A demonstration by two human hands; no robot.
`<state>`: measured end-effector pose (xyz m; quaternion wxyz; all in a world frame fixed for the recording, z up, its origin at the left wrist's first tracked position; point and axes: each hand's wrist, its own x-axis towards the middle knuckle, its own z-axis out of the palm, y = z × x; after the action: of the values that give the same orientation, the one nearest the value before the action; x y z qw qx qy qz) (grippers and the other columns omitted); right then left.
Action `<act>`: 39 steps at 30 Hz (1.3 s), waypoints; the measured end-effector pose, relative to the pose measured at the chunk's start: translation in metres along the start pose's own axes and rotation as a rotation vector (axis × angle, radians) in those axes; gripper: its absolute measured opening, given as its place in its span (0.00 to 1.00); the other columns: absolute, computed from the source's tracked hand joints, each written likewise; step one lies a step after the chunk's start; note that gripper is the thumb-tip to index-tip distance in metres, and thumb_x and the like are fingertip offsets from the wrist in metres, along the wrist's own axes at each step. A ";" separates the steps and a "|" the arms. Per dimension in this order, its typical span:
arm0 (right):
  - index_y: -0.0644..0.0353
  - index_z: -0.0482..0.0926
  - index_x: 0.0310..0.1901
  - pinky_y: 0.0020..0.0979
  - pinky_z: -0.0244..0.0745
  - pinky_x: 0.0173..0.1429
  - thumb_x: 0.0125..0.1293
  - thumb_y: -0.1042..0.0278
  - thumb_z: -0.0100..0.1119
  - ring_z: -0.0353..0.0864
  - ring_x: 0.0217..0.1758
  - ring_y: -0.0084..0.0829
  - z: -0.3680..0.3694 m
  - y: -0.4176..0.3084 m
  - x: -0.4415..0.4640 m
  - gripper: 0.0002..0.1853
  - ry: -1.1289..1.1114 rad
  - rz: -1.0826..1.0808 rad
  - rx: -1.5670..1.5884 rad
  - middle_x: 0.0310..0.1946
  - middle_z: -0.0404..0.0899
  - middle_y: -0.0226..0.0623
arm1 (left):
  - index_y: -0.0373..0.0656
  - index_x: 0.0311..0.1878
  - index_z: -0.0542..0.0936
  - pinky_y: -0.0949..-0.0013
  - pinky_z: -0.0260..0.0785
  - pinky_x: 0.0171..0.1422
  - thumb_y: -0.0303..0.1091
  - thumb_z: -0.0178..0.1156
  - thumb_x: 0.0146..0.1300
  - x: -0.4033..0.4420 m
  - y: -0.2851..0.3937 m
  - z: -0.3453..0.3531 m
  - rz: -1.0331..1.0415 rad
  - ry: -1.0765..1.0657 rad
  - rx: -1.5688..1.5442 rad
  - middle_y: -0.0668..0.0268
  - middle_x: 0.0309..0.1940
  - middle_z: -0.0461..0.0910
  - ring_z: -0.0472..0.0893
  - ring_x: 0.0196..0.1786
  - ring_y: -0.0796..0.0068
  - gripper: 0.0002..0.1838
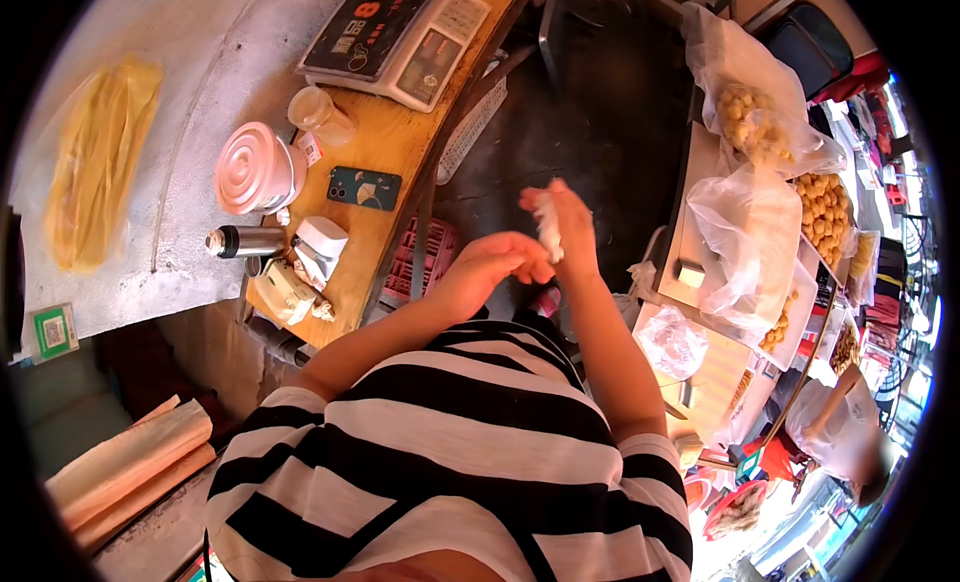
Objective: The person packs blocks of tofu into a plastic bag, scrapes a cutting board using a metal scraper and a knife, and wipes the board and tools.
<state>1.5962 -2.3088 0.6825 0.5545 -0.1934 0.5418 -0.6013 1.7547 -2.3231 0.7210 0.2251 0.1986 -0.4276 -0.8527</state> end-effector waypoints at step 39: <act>0.65 0.76 0.31 0.29 0.73 0.40 0.72 0.46 0.32 0.82 0.41 0.37 0.059 -0.008 -0.064 0.30 -0.525 0.336 -0.005 0.38 0.80 0.50 | 0.42 0.46 0.74 0.67 0.71 0.44 0.39 0.45 0.68 -0.027 -0.017 -0.040 -0.064 0.514 -0.692 0.64 0.38 0.76 0.76 0.41 0.71 0.13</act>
<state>1.6615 -2.2797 0.7335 0.7666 -0.2510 0.4060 -0.4295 1.7940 -2.3246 0.6891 0.3511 0.3306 -0.0404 -0.8751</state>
